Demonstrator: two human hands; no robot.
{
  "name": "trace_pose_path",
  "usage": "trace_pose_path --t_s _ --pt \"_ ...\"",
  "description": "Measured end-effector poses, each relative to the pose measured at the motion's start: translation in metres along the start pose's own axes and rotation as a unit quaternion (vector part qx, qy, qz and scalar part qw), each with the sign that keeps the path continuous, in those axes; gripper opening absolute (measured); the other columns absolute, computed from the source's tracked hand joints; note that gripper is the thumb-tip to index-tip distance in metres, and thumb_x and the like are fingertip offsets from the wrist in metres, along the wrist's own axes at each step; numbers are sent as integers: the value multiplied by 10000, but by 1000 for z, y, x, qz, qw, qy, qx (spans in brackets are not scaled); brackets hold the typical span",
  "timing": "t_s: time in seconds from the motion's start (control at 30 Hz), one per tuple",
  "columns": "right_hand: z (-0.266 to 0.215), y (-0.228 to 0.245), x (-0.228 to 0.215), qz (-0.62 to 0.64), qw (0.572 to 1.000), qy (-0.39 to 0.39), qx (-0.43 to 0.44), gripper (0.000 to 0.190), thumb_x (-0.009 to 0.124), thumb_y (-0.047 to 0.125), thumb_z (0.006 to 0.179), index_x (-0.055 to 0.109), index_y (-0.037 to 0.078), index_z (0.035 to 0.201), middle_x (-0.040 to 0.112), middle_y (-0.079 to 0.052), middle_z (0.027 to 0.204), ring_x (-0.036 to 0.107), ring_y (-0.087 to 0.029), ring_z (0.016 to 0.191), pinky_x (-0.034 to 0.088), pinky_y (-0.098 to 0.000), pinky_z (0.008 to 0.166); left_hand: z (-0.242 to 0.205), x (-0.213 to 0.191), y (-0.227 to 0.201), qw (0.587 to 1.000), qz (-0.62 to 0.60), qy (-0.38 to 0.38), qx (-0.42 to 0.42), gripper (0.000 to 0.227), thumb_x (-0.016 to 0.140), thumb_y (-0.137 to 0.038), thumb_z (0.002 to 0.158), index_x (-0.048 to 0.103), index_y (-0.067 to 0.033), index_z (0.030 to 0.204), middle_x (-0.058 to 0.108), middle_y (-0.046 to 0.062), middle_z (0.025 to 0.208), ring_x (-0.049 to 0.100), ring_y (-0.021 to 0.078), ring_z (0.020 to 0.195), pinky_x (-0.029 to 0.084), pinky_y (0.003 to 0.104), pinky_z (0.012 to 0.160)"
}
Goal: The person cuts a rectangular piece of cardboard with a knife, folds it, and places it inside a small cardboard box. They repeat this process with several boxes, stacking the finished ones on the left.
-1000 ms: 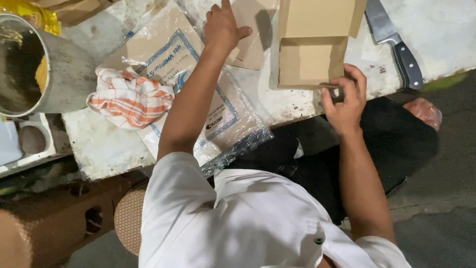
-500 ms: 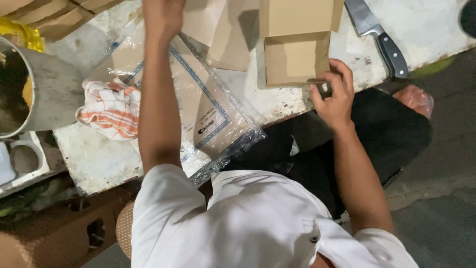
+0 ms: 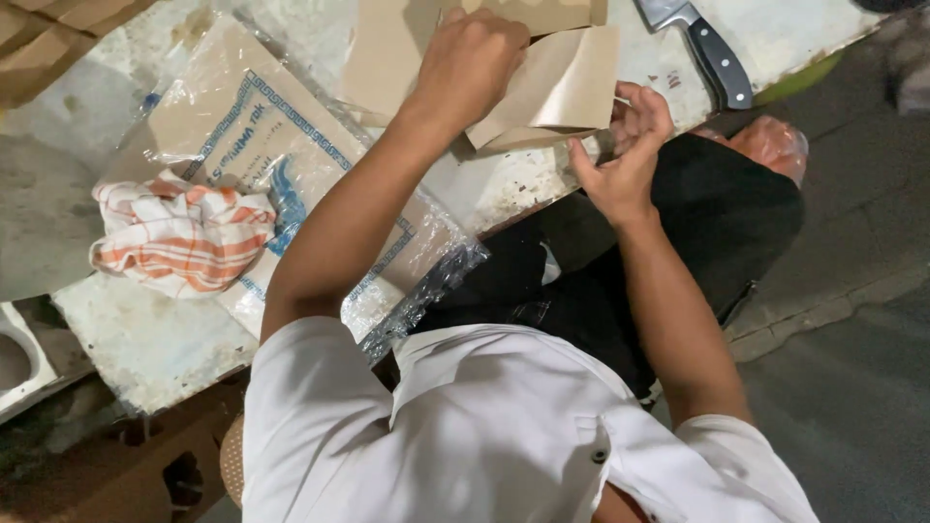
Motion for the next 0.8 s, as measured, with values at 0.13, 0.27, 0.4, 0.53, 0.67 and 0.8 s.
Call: trace_pose_path --t_s 0.13,0.27,0.4,0.53,0.67,0.8 --pt "4 4 0 -106 993 39 -35 476 666 -27 966 394 85 1339 283 -165 1431 411 -377 1331 482 -481 1070 -5 4 -7 981 172 -68 64 130 660 -2 711 625 -125 731 599 19 695 551 257 726 383 387 632" --pt "4 8 6 -212 974 84 -7 284 672 -37 921 520 -27 1161 324 -224 1379 446 -436 1288 462 -502 1055 -15 -31 -30 968 207 -84 117 151 773 -117 815 711 -110 952 589 72 1061 485 245 962 368 378 687" --pt "6 10 3 -242 964 107 2 313 706 2 925 507 -25 1165 363 -239 1352 513 -441 1207 509 -492 989 -39 -41 -37 985 97 93 107 335 655 -447 985 757 -128 987 694 22 1041 583 216 1043 324 433 949" --pt "10 5 2 -297 941 148 59 294 761 54 875 556 -39 1065 449 -255 1341 573 -468 1132 559 -508 819 -62 -39 -33 968 128 176 126 544 598 -647 961 770 -141 859 714 -1 892 627 218 928 306 478 1003" --pt "17 1 3 -319 924 175 118 262 776 46 817 564 -63 926 502 -296 1300 632 -483 990 552 -529 682 -73 -23 -29 964 132 196 119 361 644 -486 961 762 -158 867 718 1 860 623 208 949 269 522 1072" --pt "17 0 4 -321 921 175 137 265 790 55 812 612 -86 949 503 -334 1307 620 -506 1034 548 -526 758 -67 -37 -34 969 111 198 100 373 633 -456 988 764 -150 820 731 10 791 647 207 902 259 530 1089"
Point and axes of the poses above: each hand's wrist, its own z-axis towards the middle knuckle, its own x-axis out of the palm, y = z × x, the point moved 3 cm from there along z, towards the middle knuckle
